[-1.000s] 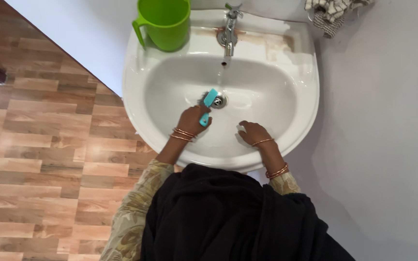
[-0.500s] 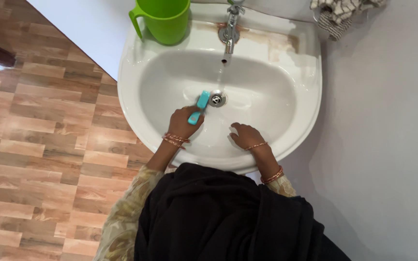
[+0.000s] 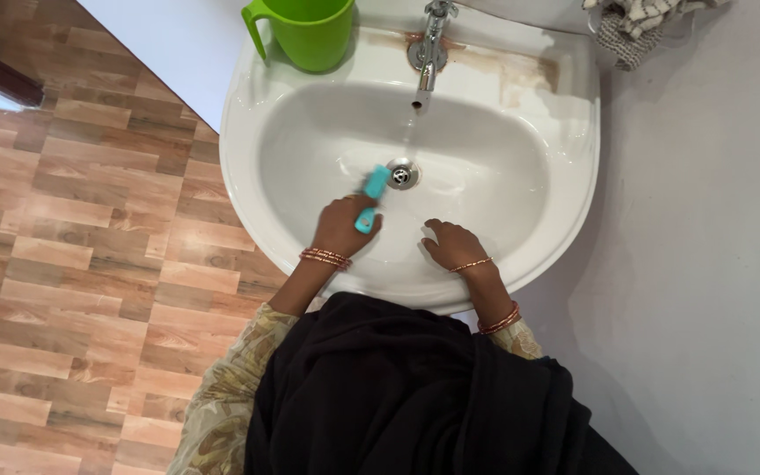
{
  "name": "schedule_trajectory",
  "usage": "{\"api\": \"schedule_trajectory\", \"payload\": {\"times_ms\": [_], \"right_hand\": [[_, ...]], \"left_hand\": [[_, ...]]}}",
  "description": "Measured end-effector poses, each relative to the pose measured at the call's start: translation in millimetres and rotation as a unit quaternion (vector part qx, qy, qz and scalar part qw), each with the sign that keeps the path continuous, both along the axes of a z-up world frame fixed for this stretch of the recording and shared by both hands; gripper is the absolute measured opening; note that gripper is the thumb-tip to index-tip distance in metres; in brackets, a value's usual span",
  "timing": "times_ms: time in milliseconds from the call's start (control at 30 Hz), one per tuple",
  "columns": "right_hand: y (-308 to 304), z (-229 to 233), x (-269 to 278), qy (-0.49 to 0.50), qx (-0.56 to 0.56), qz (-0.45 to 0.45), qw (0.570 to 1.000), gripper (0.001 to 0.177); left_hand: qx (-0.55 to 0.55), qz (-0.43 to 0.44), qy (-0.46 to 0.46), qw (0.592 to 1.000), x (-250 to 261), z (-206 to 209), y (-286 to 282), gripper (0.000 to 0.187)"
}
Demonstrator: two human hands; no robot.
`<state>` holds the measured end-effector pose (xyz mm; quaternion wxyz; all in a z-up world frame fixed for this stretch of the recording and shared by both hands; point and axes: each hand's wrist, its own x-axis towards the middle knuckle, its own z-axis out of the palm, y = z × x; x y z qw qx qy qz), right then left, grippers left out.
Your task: The person scrubs the interior basin and drain area of a white bathroom sink using a blue scrub brush. They repeatedly scrub the same areas while water runs from the faucet, occasionally rinsing the brush and the sink surface.
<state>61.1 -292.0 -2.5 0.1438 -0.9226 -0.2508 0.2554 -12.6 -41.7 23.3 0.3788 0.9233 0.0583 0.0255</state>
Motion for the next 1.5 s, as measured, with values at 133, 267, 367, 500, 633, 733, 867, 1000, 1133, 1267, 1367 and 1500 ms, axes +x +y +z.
{"api": "schedule_trajectory", "payload": {"times_ms": [133, 267, 367, 500, 633, 733, 867, 1000, 1133, 1267, 1367, 1500], "right_hand": [[1, 2, -3, 0.001, -0.002, 0.007, 1.000, 0.048], [0, 4, -2, 0.023, -0.029, 0.001, 0.999, 0.048], [1, 4, -1, 0.012, -0.016, 0.006, 1.000, 0.048], [-1, -3, 0, -0.003, -0.008, 0.018, 1.000, 0.049], [-2, -3, -1, 0.008, -0.009, 0.016, 1.000, 0.048], [1, 1, 1, 0.019, -0.028, 0.008, 0.999, 0.049], [2, 0, -2, 0.014, -0.018, 0.016, 1.000, 0.050], [2, 3, -2, 0.009, -0.013, 0.021, 1.000, 0.048], [5, 8, 0, 0.018, -0.037, 0.013, 0.999, 0.048], [2, 5, -2, 0.007, -0.024, 0.018, 1.000, 0.048], [2, 3, -2, 0.002, -0.013, 0.021, 1.000, 0.048], [5, 6, -1, 0.026, -0.051, 0.009, 0.998, 0.048]], "left_hand": [[-0.044, -0.065, -0.050, 0.996, 10, -12, -25, 0.033], [-0.021, -0.027, -0.027, 0.999, 14, -17, -22, 0.033], [-0.054, -0.015, -0.027, 0.998, 5, -13, -7, 0.032], [-0.092, -0.061, -0.068, 0.992, 14, -17, -25, 0.032], [-0.022, -0.024, -0.062, 0.998, 22, -24, -33, 0.033], [0.001, 0.012, -0.058, 0.998, 10, -19, -12, 0.032], [-0.081, -0.074, -0.092, 0.990, -1, -13, -20, 0.030], [-0.044, -0.068, -0.075, 0.994, 9, -14, -43, 0.031], [0.013, 0.007, -0.028, 0.999, 2, -10, -15, 0.032], [-0.064, -0.051, -0.058, 0.995, -3, -7, -13, 0.031], [-0.071, -0.073, -0.082, 0.992, 6, -11, -31, 0.031], [0.044, -0.004, -0.035, 0.998, 7, -11, -22, 0.033]]}}
